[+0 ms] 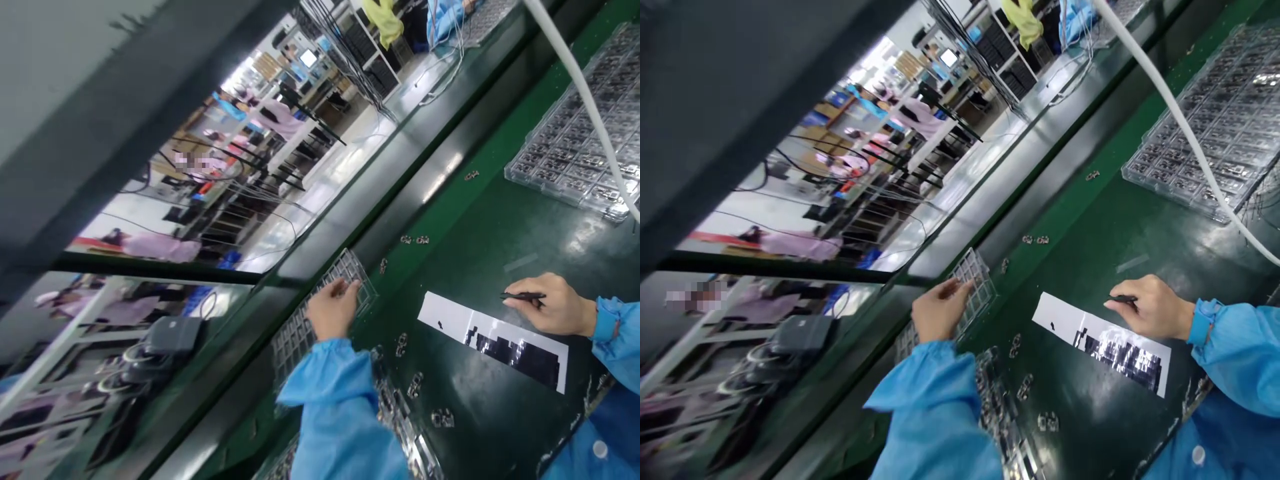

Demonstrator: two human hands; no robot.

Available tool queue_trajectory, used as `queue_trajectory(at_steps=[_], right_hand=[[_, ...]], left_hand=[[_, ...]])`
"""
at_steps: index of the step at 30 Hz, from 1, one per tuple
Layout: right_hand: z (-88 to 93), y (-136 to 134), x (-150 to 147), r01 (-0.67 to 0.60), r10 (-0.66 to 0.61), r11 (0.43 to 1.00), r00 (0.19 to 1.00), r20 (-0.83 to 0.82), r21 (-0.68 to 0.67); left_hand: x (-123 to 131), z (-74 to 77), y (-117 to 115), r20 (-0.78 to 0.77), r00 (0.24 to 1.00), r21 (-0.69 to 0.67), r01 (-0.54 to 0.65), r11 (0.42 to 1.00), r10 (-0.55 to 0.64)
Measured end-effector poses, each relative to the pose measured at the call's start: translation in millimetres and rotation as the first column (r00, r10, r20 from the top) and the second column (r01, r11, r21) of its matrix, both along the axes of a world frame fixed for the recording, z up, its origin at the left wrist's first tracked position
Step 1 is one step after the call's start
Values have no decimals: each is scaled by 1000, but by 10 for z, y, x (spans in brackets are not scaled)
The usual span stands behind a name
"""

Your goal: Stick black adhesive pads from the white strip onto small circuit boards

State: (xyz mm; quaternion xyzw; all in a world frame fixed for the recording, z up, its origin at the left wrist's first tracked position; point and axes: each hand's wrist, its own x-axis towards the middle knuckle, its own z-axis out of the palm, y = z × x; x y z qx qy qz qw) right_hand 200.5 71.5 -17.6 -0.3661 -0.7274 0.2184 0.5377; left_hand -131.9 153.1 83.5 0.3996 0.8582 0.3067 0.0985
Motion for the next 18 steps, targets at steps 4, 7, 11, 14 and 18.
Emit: queue_trajectory(at_steps=[4,7,11,14,18], right_hand=[[125,9,25,-49,34,951,998,-53,-306],[208,41,43,-240,105,708,966,-237,-664],[250,32,89,-361,169,477,932,-319,-801],[241,-12,112,-344,164,475,939,-303,-810],[194,-45,82,-333,187,508,943,-276,-795]], left_hand=[[439,1,-769,-306,856,-125,397,909,-416],[995,-198,-1437,-419,474,-230,769,596,-774],[1578,-575,-1966,-433,273,-323,843,431,-859],[1742,-794,-2021,-441,335,-307,815,491,-832],[1759,-875,-1977,-424,427,-305,763,570,-799]])
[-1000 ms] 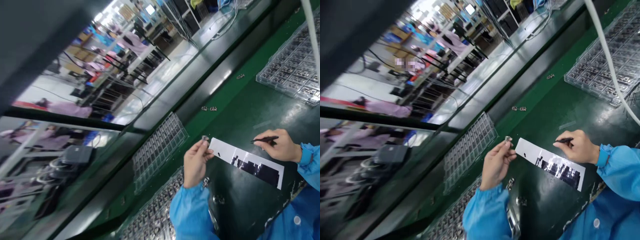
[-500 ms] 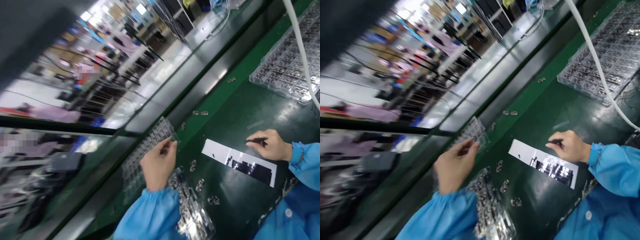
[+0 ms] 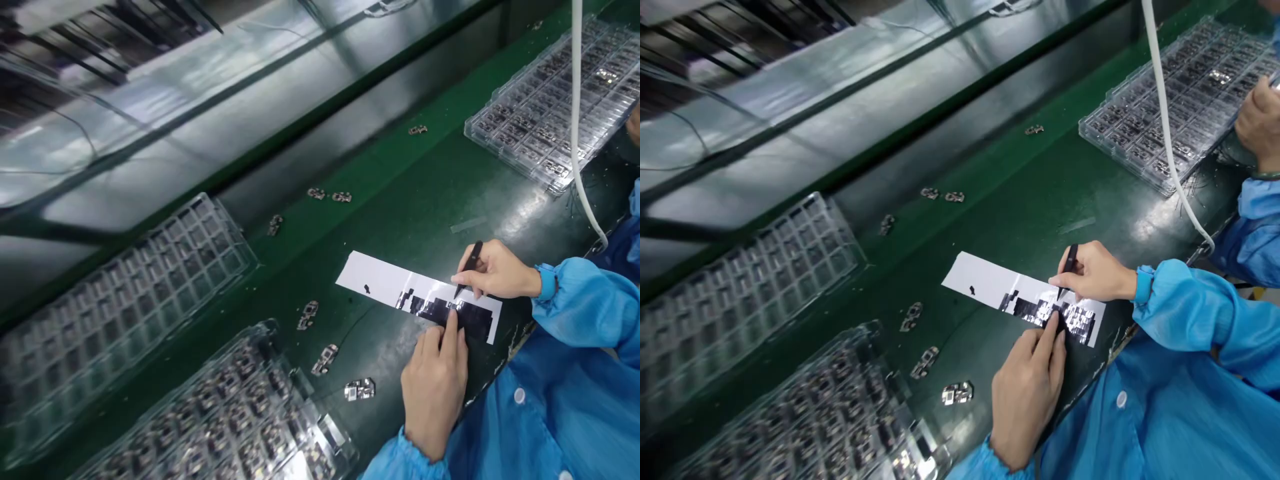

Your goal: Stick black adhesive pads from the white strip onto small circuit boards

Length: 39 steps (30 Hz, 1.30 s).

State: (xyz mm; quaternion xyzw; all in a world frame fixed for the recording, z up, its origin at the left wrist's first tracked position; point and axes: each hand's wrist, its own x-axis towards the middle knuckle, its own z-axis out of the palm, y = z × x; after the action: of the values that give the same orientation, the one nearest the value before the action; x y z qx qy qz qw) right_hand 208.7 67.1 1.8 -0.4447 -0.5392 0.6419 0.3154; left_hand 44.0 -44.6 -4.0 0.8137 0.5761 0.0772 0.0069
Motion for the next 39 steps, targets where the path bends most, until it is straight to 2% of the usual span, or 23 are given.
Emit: queue_trajectory(at_steps=[9,15,21,27,35,39], right_hand=[[-21,-14,-68,-16,16,1000,997,72,0],[-25,-20,-80,-6,8,999,999,53,-34],[-28,-22,-86,-5,5,1000,999,47,0],[-31,-19,-88,-12,14,999,999,38,-38],[-2,-21,-126,29,-34,998,996,80,63],[15,3,-183,44,-43,999,996,81,-10]], left_hand=[[-4,2,9,-25,999,-44,-29,999,27],[-15,13,30,-24,999,-58,-32,998,31],[-18,36,49,23,999,-99,-34,995,36],[-22,36,54,58,997,-125,-41,991,49],[-11,80,96,35,999,-139,-31,990,36],[-23,61,131,48,998,-152,-26,988,34]])
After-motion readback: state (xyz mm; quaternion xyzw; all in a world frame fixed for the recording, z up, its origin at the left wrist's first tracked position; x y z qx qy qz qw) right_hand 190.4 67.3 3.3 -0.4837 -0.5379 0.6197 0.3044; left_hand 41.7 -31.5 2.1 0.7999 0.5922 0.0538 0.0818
